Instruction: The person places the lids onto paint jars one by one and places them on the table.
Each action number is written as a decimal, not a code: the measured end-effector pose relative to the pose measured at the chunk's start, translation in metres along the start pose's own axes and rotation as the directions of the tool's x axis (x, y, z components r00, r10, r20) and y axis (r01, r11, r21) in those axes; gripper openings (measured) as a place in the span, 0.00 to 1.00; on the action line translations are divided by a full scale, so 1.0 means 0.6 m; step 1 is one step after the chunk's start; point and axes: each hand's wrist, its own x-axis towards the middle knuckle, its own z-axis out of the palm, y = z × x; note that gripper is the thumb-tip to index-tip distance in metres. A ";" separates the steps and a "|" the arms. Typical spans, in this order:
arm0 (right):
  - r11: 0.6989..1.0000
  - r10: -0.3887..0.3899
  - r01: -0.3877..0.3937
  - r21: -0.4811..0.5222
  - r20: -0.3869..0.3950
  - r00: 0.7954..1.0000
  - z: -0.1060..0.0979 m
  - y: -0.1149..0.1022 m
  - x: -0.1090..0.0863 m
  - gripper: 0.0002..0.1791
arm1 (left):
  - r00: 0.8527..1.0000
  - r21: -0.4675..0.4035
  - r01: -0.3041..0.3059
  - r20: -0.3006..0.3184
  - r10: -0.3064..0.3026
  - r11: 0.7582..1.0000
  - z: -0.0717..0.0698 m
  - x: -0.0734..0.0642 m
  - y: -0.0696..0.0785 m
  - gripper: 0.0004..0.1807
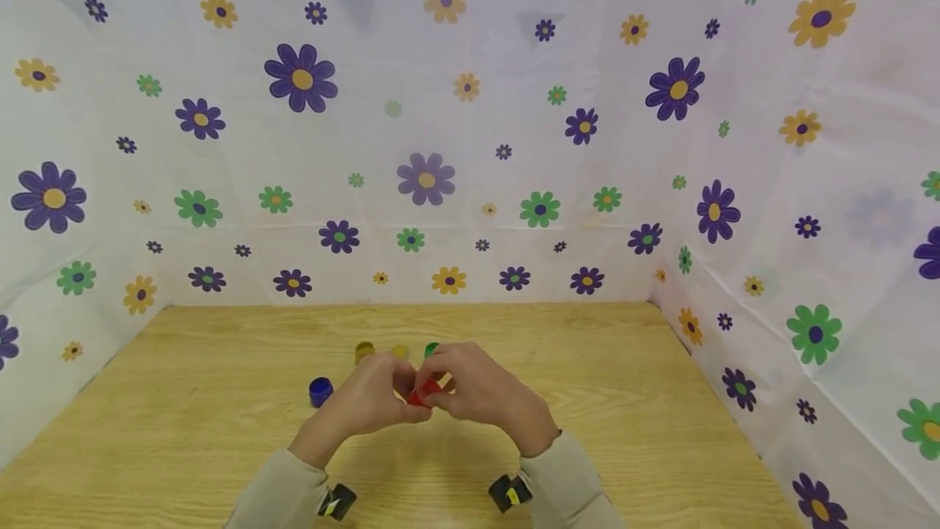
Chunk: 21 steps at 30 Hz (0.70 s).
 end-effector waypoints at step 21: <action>0.998 0.055 -0.055 0.003 -0.004 0.998 0.005 0.001 0.003 0.14 | 1.000 0.013 -0.017 -0.017 0.017 1.000 -0.003 -0.005 0.001 0.08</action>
